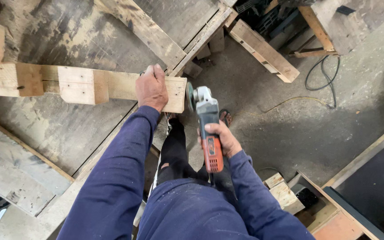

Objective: The person uses an angle grinder with a sanding disc to smooth the surfaces of small wooden blocks arranged on a workbench. They systematically sand each block, repositioning them as needed to access different sides.

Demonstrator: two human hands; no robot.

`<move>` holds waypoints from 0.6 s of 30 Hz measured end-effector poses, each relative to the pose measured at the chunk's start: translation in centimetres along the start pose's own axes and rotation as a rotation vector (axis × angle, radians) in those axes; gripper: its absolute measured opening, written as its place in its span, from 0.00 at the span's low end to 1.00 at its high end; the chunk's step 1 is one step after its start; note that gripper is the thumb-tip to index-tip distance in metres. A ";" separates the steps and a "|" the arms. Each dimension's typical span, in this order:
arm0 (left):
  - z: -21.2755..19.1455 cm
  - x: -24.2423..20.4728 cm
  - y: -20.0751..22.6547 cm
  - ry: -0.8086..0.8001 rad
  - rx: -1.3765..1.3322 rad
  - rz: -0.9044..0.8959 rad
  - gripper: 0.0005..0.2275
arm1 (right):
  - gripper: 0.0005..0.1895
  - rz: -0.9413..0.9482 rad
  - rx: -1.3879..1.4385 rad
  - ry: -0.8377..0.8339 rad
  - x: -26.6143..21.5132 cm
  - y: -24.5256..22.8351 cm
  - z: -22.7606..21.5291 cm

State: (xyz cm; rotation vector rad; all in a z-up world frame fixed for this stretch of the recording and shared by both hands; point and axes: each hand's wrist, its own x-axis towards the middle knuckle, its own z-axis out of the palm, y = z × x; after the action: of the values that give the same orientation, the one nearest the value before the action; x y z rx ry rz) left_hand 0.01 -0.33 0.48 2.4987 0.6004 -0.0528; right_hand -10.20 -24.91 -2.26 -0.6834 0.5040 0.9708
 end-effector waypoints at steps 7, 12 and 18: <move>0.1 0.5 -0.2 0.035 0.045 0.090 0.18 | 0.21 0.064 0.052 0.057 -0.5 0.0 0.3; 0.5 0.1 -0.6 0.025 0.032 0.069 0.17 | 0.21 0.006 0.027 0.023 -0.7 -0.2 0.6; 0.2 0.2 -0.3 0.042 0.050 0.061 0.17 | 0.22 -0.040 -0.001 -0.021 -2.3 0.7 1.6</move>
State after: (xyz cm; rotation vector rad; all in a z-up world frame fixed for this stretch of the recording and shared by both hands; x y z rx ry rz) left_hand 0.07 -0.14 0.12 2.5707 0.5460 0.0080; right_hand -11.78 -24.83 0.18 -0.6811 0.4695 0.9401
